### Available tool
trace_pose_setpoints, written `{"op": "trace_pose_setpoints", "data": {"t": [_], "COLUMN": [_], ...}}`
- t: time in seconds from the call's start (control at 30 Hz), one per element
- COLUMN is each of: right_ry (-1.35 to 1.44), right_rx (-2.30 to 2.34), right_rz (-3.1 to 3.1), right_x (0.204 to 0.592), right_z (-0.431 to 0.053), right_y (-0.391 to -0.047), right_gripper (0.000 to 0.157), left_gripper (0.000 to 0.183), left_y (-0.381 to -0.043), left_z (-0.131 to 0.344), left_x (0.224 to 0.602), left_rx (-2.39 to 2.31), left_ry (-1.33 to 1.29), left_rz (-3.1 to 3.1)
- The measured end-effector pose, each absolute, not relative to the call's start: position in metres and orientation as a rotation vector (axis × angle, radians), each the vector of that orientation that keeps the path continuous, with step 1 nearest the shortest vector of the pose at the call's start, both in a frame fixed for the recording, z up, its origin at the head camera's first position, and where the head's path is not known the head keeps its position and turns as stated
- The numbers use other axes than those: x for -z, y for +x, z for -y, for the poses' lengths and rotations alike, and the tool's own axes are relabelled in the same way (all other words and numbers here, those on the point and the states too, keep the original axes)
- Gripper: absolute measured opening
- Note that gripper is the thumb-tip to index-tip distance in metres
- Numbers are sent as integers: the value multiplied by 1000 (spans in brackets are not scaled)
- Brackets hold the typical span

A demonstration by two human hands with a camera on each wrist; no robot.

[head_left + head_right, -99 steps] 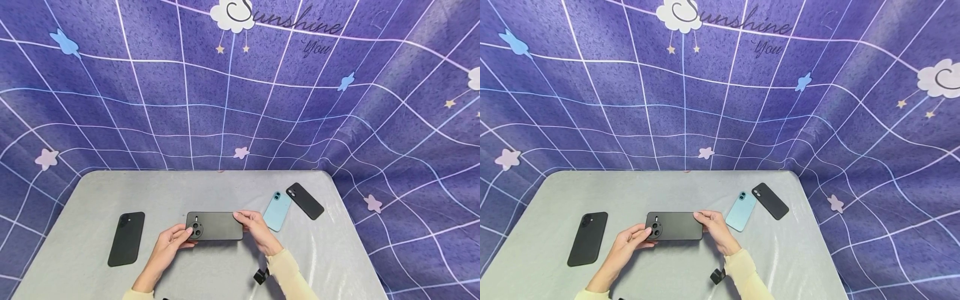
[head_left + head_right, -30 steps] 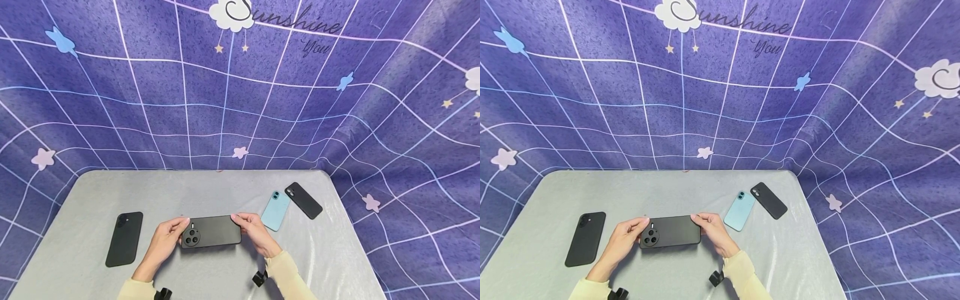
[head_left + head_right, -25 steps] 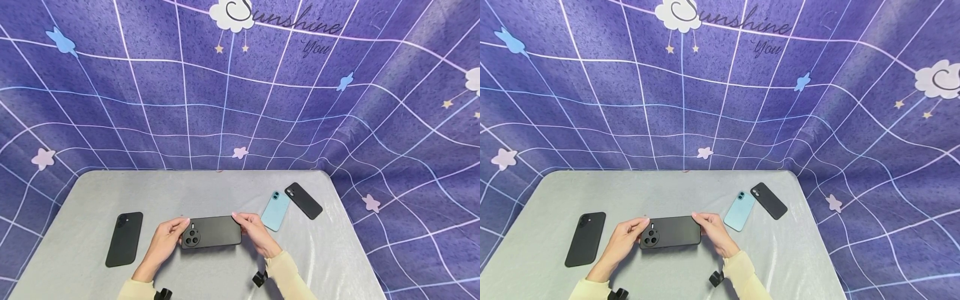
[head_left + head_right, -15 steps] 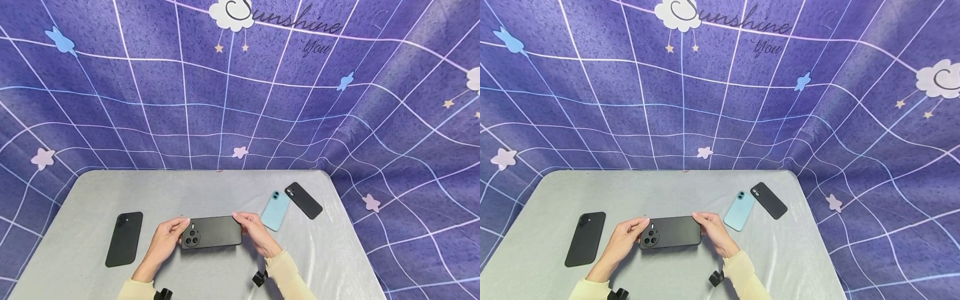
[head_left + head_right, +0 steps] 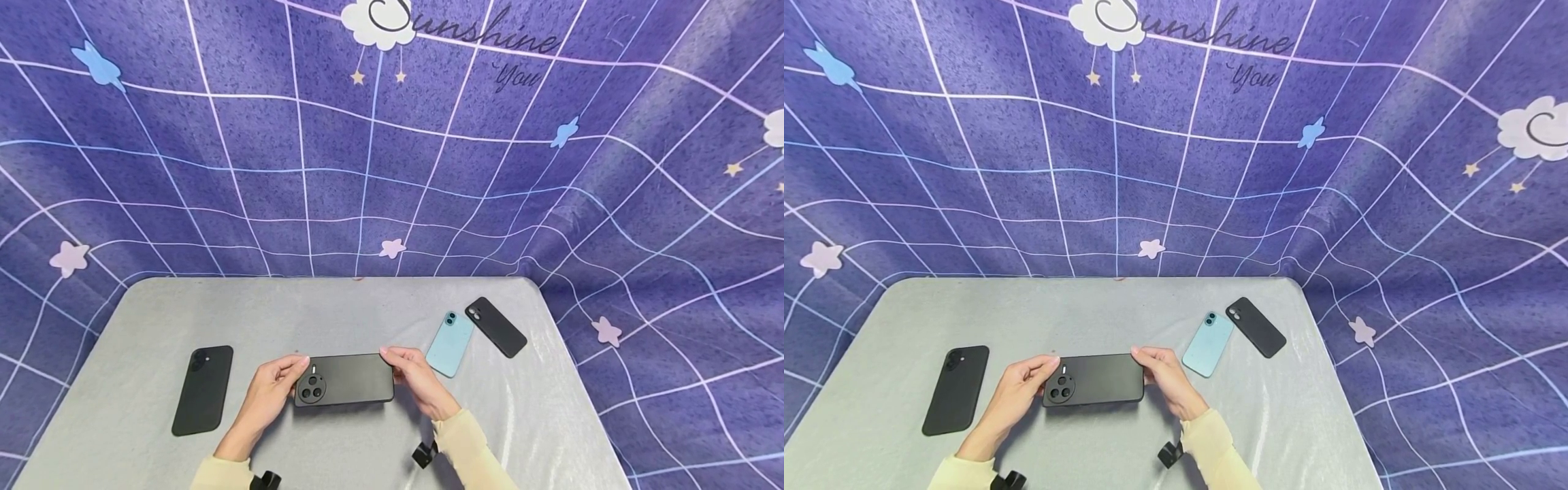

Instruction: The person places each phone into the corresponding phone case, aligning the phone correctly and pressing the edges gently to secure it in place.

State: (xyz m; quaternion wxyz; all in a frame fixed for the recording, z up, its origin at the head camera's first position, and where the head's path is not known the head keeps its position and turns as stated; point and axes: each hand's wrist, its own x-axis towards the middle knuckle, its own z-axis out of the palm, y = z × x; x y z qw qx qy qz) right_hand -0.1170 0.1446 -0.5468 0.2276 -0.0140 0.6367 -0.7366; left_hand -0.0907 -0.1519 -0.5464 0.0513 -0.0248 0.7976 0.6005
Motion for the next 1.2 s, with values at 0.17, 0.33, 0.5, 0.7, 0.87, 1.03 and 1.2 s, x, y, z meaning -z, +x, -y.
{"op": "trace_pose_setpoints", "data": {"t": [0.17, 0.33, 0.5, 0.7, 0.87, 1.03, 1.2], "right_ry": [-24, -9, 12, 13, 24, 70, 84], "right_rx": [2032, 2041, 2056, 2067, 2072, 2099, 2137], "right_rz": [-1753, -1759, -1771, -1785, -1821, -1847, -1828], "right_x": [547, 548, 548, 548, 549, 550, 550], "right_z": [-144, -144, -144, -145, -146, -147, -148], "right_y": [-117, -116, -117, -117, -118, -119, -120], "right_gripper": [31, 29, 27, 28, 29, 29, 28], "left_gripper": [30, 30, 33, 32, 32, 42, 46], "left_y": [-91, -92, -91, -90, -88, -84, -80], "left_z": [153, 153, 150, 148, 148, 149, 148], "left_x": [548, 549, 550, 551, 553, 556, 557], "left_rx": [-1824, -1840, -1858, -1849, -1857, -1966, -2001], "left_ry": [-54, -56, -96, -99, -53, -28, -14], "left_rz": [-2430, -2407, -2356, -2354, -2315, -2143, -2042]}}
